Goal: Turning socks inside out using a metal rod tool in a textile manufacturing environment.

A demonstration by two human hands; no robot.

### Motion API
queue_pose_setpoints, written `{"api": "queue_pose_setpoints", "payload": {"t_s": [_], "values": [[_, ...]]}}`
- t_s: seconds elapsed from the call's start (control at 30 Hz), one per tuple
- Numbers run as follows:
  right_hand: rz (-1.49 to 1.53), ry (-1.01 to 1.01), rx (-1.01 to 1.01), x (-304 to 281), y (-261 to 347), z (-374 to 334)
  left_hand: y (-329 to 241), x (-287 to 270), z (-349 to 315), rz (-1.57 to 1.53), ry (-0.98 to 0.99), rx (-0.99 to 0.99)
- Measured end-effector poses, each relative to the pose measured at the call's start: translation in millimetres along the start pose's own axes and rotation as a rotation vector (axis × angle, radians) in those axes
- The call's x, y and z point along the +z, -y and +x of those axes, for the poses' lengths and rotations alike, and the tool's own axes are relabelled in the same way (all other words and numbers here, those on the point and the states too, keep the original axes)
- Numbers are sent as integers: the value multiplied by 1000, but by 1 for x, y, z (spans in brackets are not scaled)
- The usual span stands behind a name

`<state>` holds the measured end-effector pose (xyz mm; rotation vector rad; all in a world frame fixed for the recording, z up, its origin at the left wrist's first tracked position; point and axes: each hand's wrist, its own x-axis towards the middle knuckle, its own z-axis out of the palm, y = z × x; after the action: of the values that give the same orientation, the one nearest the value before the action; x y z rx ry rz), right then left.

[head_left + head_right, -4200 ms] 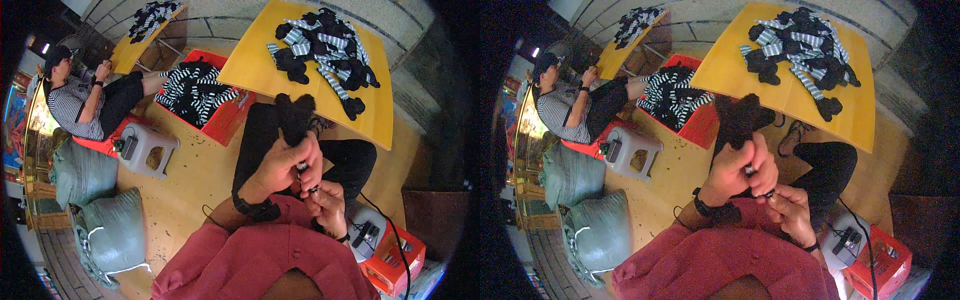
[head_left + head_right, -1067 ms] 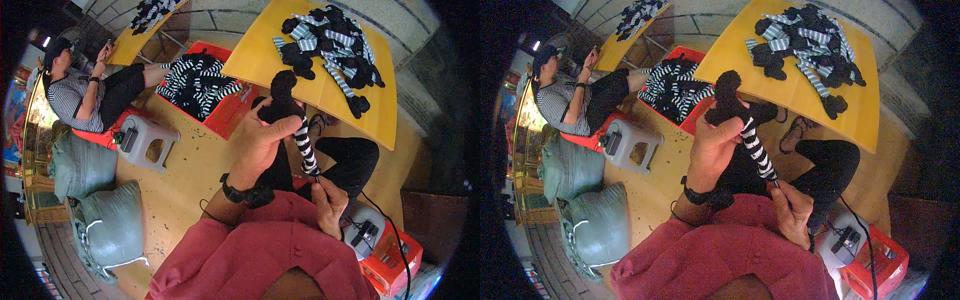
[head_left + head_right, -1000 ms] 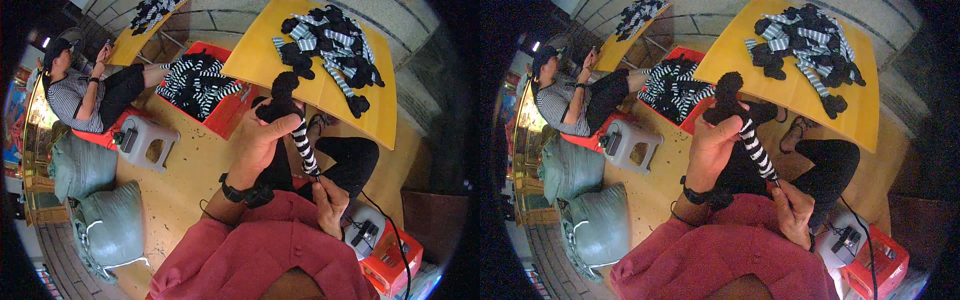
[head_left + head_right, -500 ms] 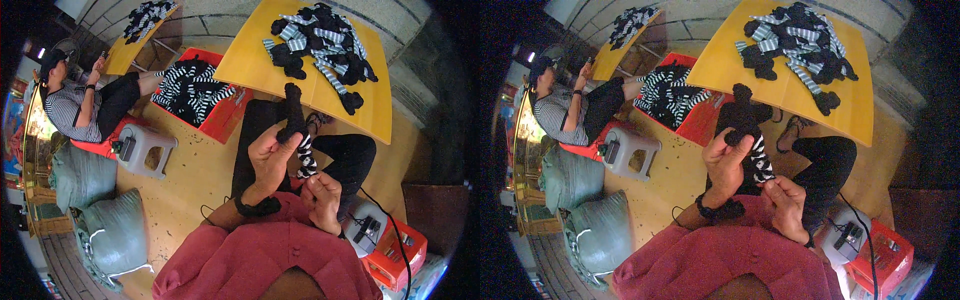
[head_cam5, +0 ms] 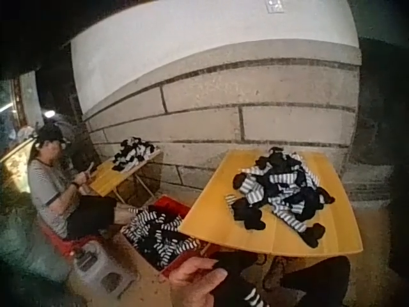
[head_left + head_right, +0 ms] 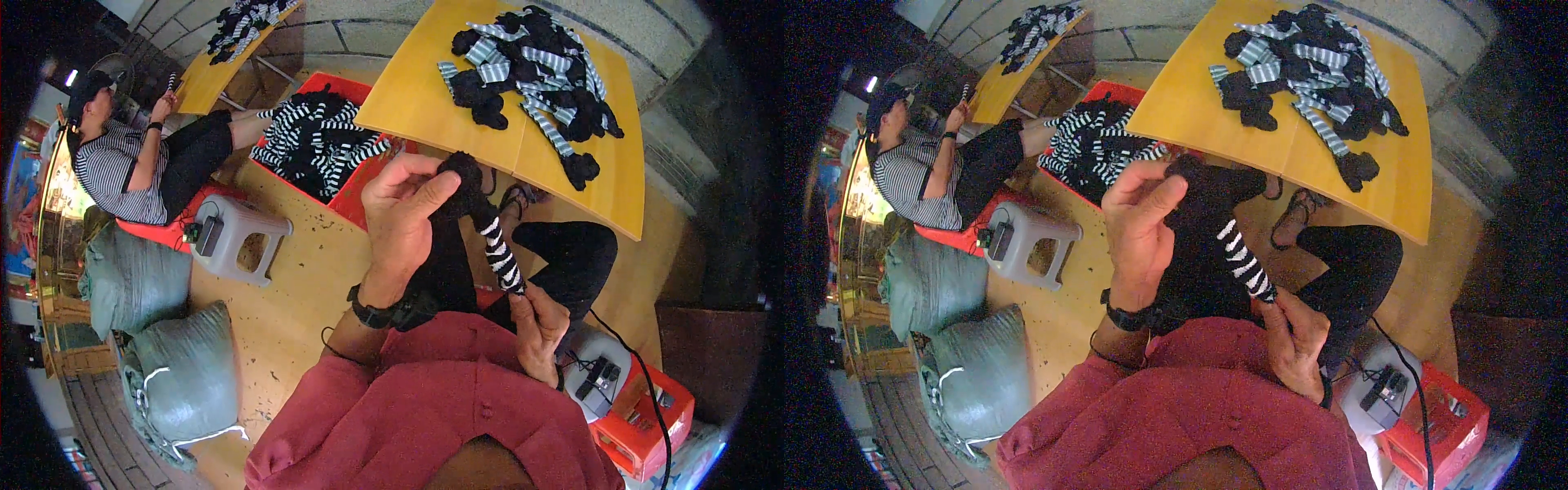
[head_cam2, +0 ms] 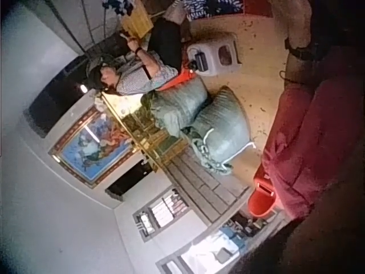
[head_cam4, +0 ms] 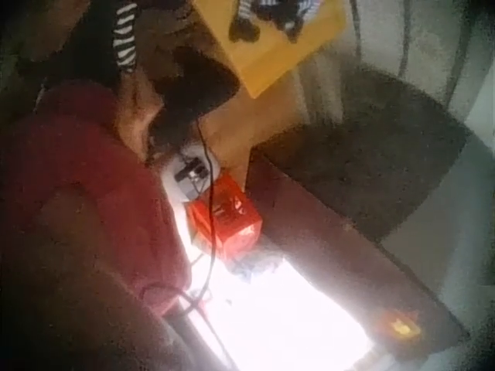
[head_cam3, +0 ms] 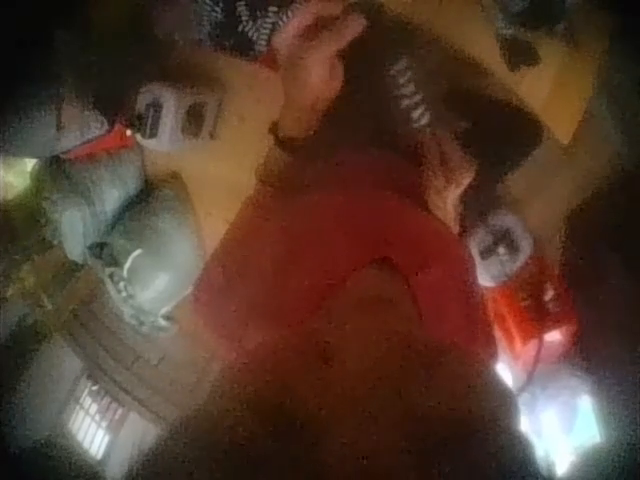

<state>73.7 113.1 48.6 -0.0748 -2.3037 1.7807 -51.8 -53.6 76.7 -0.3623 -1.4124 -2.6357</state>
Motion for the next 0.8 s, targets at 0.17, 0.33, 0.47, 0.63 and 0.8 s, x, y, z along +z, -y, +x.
{"api": "queue_pose_setpoints", "payload": {"t_s": [0.17, 0.33, 0.47, 0.63, 0.8], "values": [[133, -28, 103, 7, -16, -13, 13, 14, -13, -104, -185, 68], [414, 13, 191, 6, -26, -14, 22, 21, -26, -167, -137, -50], [785, 245, 385, -1, -23, -4, 20, 17, -30, -183, -68, -123], [938, 298, 582, 2, -11, 1, 17, 25, -19, -137, -132, -12], [539, 197, 378, 7, -1, -9, 15, 21, -10, -132, -200, 121]]}}
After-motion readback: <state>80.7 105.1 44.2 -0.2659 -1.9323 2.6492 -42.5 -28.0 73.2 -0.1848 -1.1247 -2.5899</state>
